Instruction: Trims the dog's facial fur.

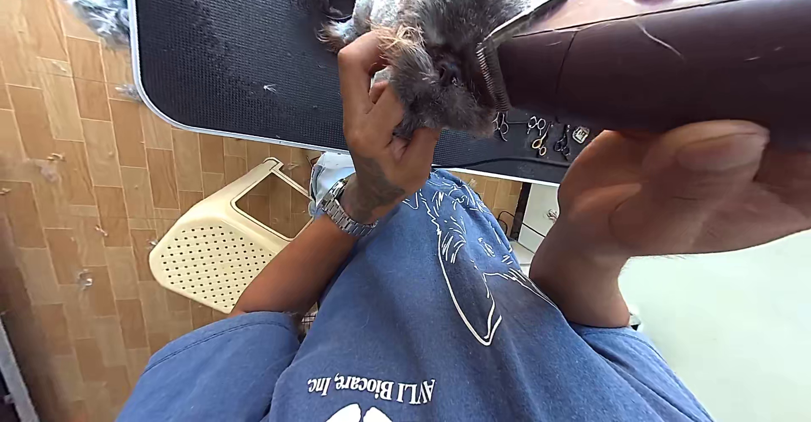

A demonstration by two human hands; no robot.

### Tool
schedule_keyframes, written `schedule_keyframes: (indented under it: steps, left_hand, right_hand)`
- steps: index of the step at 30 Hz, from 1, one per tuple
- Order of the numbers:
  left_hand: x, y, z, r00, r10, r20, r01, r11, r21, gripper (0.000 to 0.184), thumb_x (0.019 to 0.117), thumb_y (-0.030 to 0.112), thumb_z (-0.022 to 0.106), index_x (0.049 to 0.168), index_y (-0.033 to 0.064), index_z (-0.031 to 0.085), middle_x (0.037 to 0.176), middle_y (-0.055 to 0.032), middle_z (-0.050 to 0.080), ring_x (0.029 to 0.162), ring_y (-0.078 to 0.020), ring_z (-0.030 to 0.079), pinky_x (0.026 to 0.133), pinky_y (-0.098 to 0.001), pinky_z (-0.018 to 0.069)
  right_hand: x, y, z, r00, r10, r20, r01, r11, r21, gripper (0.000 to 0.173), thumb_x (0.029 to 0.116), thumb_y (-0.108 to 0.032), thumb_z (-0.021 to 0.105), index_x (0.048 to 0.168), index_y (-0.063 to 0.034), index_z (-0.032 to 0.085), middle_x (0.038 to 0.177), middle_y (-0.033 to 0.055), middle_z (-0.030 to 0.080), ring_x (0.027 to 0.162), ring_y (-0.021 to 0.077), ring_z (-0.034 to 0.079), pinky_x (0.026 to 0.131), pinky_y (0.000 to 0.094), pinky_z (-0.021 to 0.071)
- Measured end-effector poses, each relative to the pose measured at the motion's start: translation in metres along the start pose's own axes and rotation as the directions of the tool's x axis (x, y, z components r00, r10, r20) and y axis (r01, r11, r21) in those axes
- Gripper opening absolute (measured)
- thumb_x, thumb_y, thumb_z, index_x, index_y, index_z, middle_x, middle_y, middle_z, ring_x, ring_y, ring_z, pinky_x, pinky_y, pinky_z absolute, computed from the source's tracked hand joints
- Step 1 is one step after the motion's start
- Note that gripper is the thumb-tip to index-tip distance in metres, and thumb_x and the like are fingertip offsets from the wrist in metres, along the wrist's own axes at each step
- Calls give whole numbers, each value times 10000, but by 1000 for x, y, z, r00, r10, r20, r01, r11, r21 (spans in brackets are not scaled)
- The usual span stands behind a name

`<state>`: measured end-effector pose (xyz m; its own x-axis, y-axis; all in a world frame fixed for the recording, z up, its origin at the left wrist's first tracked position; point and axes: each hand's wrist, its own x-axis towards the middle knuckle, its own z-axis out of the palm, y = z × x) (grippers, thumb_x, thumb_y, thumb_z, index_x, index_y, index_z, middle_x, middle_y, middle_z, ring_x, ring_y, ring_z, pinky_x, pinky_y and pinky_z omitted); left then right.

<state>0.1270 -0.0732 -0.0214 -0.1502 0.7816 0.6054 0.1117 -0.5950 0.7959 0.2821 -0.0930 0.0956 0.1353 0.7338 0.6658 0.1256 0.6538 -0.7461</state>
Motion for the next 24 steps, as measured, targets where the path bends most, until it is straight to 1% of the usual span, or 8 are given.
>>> schedule_keyframes:
  steps: [2,4,8,11,13,16,21,24]
  left_hand:
    - [-1,1,1,1000,-4,13,4,1000,-15,155,929,105,656,912,-40,709,1188,-230,555,1189,-223,542,1033,-310,457]
    - [-2,1,1,1000,-10,15,11,1000,-28,166,932,111,659,928,-46,713,1196,-233,551,1184,-217,547,1028,-303,465]
    - [-3,-1,-2,1000,-19,7,19,1000,-22,157,929,104,663,894,-43,705,1189,-227,570,1193,-233,544,1031,-327,461]
    - [-4,-1,-3,1000,-8,4,8,1000,10,172,943,132,657,884,-26,694,1183,-206,573,1199,-219,540,1038,-315,450]
    - [-6,0,-1,1000,-5,6,5,1000,-2,159,940,118,649,928,-28,710,1191,-199,572,1207,-203,534,1039,-305,445]
    - [-7,1,1,1000,-9,7,10,999,-33,156,945,114,650,907,-24,712,1191,-198,570,1210,-203,532,1040,-303,445]
    - [-3,0,-1,1000,-19,-9,19,1000,-6,156,928,110,677,931,-39,725,1195,-219,580,1193,-231,548,1037,-331,461]
    - [0,-1,-5,1000,-25,-4,25,999,24,196,937,155,683,980,-29,736,1214,-204,569,1200,-216,526,1043,-321,437]
  right_hand:
    - [0,-1,7,999,2,36,-2,1000,2,379,908,-128,750,1201,-29,530,1145,90,679,1143,257,663,991,460,571]
    - [0,0,8,996,1,90,-3,1000,15,369,924,-131,728,1218,-30,529,1189,85,669,1171,250,652,1014,452,560]
    - [-1,3,5,999,38,39,-42,991,123,444,883,-98,764,1194,4,465,1155,183,659,1106,349,681,969,530,586]
    - [-1,1,-2,999,29,13,-30,997,76,461,900,-135,759,1203,28,452,1145,209,662,1106,372,676,959,544,582]
    - [-2,-1,0,999,29,30,-31,997,72,421,901,-129,749,1203,10,491,1158,168,664,1126,327,667,975,506,574]
    - [-4,-4,6,992,48,113,-60,992,108,371,908,-119,725,1214,-25,538,1215,93,660,1165,250,654,1024,441,556]
    - [-2,-3,-5,997,74,28,-79,972,220,425,909,-150,737,1186,14,460,1148,202,658,1085,373,682,961,529,584]
    - [-1,1,-13,999,30,10,-31,986,166,422,918,-161,730,1202,6,466,1145,190,665,1104,366,681,973,535,581]
